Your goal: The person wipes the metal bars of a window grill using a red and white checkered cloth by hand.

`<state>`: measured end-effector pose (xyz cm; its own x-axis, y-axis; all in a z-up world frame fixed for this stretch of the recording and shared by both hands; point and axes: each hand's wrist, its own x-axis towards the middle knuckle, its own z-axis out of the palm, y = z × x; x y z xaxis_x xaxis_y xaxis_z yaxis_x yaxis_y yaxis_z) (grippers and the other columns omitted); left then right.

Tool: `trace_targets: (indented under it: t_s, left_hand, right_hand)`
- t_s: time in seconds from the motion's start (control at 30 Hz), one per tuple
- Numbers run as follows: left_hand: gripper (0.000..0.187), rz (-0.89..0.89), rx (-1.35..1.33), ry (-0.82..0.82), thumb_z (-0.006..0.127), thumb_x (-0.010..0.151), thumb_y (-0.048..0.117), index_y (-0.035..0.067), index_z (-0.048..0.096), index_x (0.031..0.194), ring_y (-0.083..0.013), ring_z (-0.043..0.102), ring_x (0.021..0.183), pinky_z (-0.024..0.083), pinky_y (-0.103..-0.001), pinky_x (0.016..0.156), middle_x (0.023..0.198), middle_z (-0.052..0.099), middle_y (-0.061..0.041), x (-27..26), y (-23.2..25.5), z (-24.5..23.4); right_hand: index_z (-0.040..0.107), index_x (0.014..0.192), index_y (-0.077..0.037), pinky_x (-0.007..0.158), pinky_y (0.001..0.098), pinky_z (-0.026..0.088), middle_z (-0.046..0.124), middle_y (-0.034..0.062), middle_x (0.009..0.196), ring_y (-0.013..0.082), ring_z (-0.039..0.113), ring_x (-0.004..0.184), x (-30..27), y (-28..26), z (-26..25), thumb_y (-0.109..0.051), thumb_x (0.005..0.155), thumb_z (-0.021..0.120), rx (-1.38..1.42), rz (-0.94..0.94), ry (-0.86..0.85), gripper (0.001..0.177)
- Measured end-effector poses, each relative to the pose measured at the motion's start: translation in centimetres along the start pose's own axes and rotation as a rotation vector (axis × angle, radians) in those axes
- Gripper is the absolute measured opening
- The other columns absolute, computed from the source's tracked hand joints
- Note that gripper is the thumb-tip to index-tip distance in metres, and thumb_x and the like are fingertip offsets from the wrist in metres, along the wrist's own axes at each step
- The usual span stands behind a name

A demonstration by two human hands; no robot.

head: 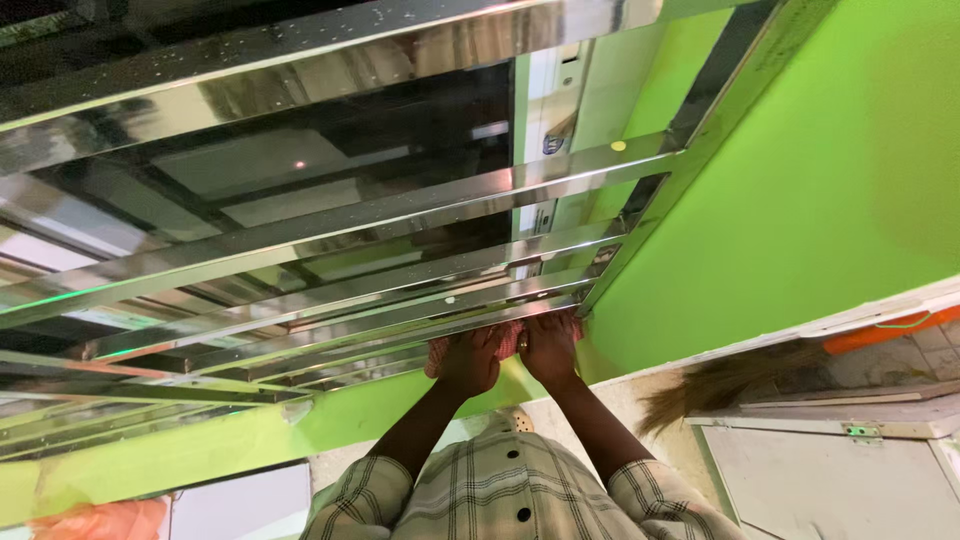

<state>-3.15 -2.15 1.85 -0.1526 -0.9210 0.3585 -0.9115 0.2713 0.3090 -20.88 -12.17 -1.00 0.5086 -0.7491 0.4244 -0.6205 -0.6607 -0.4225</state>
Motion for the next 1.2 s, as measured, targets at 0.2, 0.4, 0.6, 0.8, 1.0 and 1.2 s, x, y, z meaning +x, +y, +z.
trace_targets:
  t_s: [0.2,0.4,0.6,0.8,1.0,1.2]
  left_hand:
    - [0.053,-0.110,-0.044,0.069,0.068,0.089,0.031,0.001,0.058,0.132,-0.0434,0.056,0.118,0.044,-0.058,0.100,0.128,0.060,-0.022,0.3,0.6,0.0]
    - [0.029,-0.471,-0.064,-0.201,0.059,0.103,0.036,0.013,0.069,0.118,-0.0391,0.064,0.107,0.048,-0.055,0.099,0.114,0.068,-0.016,-1.4,-2.2,3.1]
    - [0.045,-0.139,0.235,0.215,0.063,0.092,0.035,0.005,0.064,0.125,-0.0392,0.062,0.112,0.047,-0.057,0.094,0.123,0.066,-0.020,-7.9,-6.8,1.5]
    - [0.052,-0.237,0.185,0.186,0.067,0.087,0.038,0.007,0.063,0.129,-0.0430,0.060,0.109,0.046,-0.059,0.093,0.125,0.064,-0.022,-14.5,-12.8,-2.9]
    - [0.046,-0.187,0.253,0.276,0.065,0.091,0.036,0.006,0.064,0.125,-0.0433,0.063,0.104,0.047,-0.059,0.088,0.115,0.068,-0.024,-19.1,-16.5,-9.5]
    - [0.032,-0.279,-0.035,0.118,0.062,0.099,0.032,0.009,0.067,0.119,-0.0409,0.065,0.096,0.051,-0.055,0.087,0.108,0.069,-0.020,-19.0,-16.5,-10.2]
  right_hand:
    - [0.061,0.132,-0.006,0.106,0.0635,0.033,0.063,0.0244,0.128,0.0480,0.054,0.121,-0.1,0.5,1.7,-0.039,0.094,0.057,-0.147,-0.075,0.007,0.050]
    - [0.059,0.140,-0.007,0.111,0.0660,0.031,0.059,0.0231,0.134,0.0473,0.053,0.125,-0.8,0.8,4.3,-0.041,0.097,0.055,-0.258,-0.111,-0.025,0.055]
    - [0.062,0.131,-0.009,0.104,0.0691,0.031,0.060,0.0238,0.136,0.0460,0.054,0.124,-0.8,-5.1,6.4,-0.040,0.098,0.058,-0.249,-0.218,-0.011,0.046]
    - [0.062,0.134,-0.003,0.105,0.0668,0.035,0.059,0.0239,0.132,0.0426,0.054,0.122,-1.2,-12.6,11.8,-0.043,0.102,0.061,-0.149,-0.262,-0.142,0.051]
    - [0.063,0.129,-0.008,0.108,0.0656,0.033,0.059,0.0183,0.135,0.0426,0.050,0.130,-0.7,-21.7,14.0,-0.043,0.097,0.061,-0.154,-0.228,-0.076,0.047]
    - [0.061,0.136,-0.007,0.113,0.0655,0.028,0.058,0.0191,0.138,0.0438,0.045,0.136,-0.2,-23.2,11.1,-0.040,0.100,0.060,-0.124,-0.232,-0.142,0.049]
